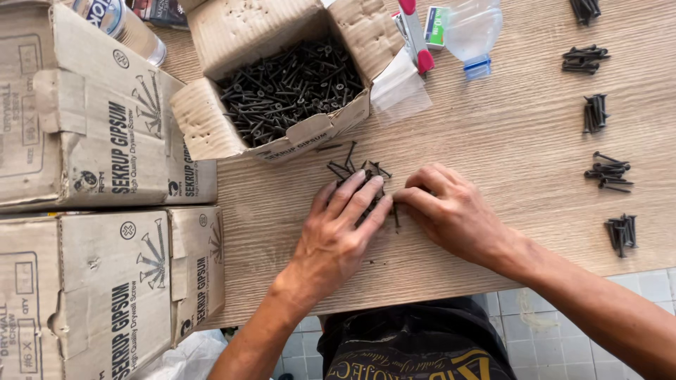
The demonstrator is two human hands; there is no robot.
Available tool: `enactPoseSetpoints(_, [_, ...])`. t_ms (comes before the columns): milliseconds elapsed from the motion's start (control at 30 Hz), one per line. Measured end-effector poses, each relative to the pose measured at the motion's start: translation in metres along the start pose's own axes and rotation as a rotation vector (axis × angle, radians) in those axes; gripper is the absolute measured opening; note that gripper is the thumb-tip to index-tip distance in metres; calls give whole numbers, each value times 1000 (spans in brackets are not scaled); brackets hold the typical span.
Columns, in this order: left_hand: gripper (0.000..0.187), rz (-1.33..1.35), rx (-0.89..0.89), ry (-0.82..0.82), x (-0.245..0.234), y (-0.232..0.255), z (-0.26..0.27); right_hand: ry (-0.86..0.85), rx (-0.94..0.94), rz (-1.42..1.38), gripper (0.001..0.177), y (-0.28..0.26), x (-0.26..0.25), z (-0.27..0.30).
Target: The person sorts black drywall screws from a cardboard box onto a wooden table, arranging them into small piles. The person repeatedly picks up screws, separates them, and places them in organized groups on the table surface.
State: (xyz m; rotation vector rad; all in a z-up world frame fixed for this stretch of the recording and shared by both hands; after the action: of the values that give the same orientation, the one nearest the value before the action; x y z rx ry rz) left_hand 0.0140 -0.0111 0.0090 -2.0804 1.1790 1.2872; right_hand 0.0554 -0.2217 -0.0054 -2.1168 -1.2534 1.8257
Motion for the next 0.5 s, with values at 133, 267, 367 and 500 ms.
enactPoseSetpoints(133, [47,-14,-13,1,-6,-6,6,6,32,39,13,6,-9,9])
enactPoseSetpoints(267, [26,-49,-51,13,-9,-16,19,38,97,58,11,20,-14,20])
enactPoseSetpoints(367, [25,-57,-77,27,-10,-17,21,69,152,42,10,22,-20,27])
enactPoseSetpoints(500, [23,-48,-49,63,-2,-14,11,106,216,43,9,21,-25,29])
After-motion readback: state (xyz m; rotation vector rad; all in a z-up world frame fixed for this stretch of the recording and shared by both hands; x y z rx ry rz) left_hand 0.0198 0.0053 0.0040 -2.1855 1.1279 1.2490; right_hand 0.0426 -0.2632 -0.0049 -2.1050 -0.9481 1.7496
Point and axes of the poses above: each hand's wrist, its own z-axis away from the middle knuckle, its own x-axis out of the palm, y = z × x, the point moved 2 cm from there along -z, towards the middle knuckle, and after that the axes turned 14 degrees about x, right-handed, at the moved point
